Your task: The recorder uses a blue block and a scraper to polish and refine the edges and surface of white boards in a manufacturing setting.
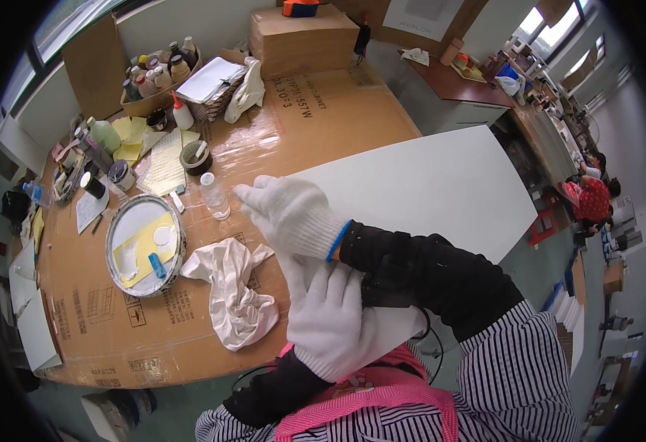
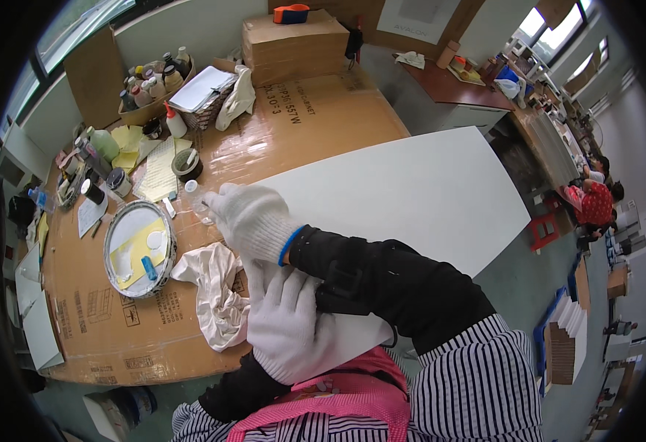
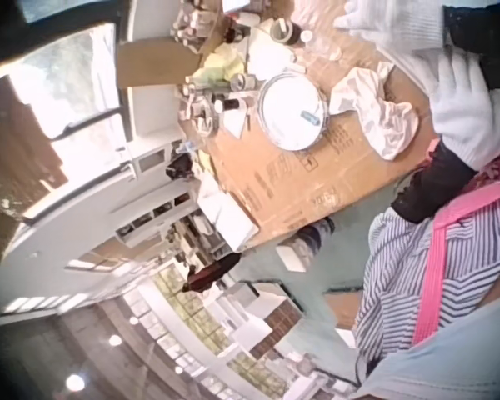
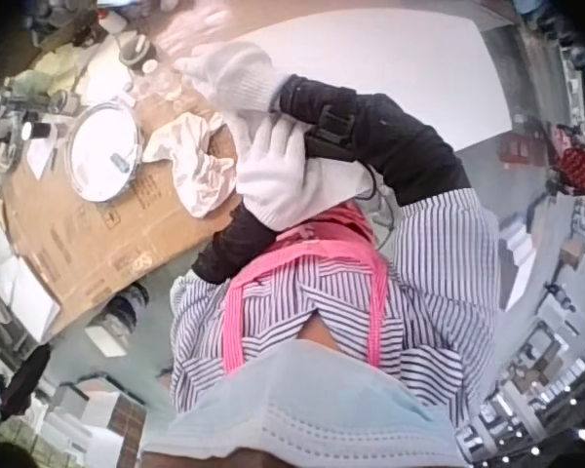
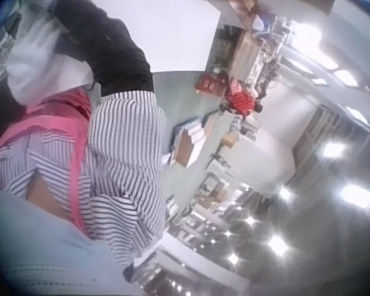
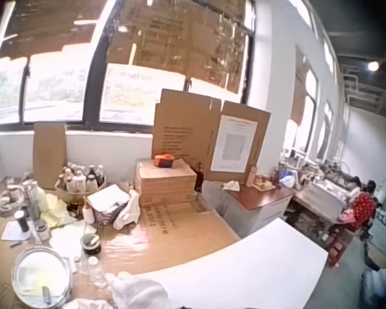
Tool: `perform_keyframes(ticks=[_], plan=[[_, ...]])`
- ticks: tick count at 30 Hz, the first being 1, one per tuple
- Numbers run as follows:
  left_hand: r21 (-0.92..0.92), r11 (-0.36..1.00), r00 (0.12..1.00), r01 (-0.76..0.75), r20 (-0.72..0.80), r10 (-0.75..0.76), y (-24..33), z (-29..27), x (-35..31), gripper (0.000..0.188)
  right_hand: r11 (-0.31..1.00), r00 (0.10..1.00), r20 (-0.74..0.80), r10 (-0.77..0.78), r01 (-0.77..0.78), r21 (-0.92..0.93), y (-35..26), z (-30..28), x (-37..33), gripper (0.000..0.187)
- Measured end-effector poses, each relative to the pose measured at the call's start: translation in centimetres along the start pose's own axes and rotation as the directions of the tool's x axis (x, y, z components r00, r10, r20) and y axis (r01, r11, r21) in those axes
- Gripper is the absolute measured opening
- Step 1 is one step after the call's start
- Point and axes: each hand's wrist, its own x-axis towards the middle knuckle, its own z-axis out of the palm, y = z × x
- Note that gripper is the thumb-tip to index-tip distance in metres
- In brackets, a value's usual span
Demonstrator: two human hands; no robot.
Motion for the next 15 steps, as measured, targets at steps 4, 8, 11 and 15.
perform_keyframes(ticks=[4,8,11,15], plan=[[0.019,1.0,1.0,0.001,0.013,-0.001,0.1,-0.1,0.0,0.056,0.995,0.98,-0.177,0.094,-0.099,-0.024,7.2,-1.3,-5.0,0.026],[0.036,0.999,0.999,0.017,0.048,-0.019,0.1,-0.3,-0.2,0.056,0.875,0.848,-0.411,0.335,-0.442,-0.198,19.4,-6.4,-10.9,0.025],[0.06,0.998,0.997,0.018,0.07,-0.022,0.2,-0.3,-0.1,0.055,0.692,0.707,-0.449,0.547,-0.684,-0.233,24.1,-11.3,-12.3,0.026],[0.097,0.995,0.992,0.033,0.12,-0.044,0.7,-0.5,0.4,0.054,0.698,0.727,-0.49,0.481,-0.656,-0.289,19.6,-11.7,-12.5,0.033]])
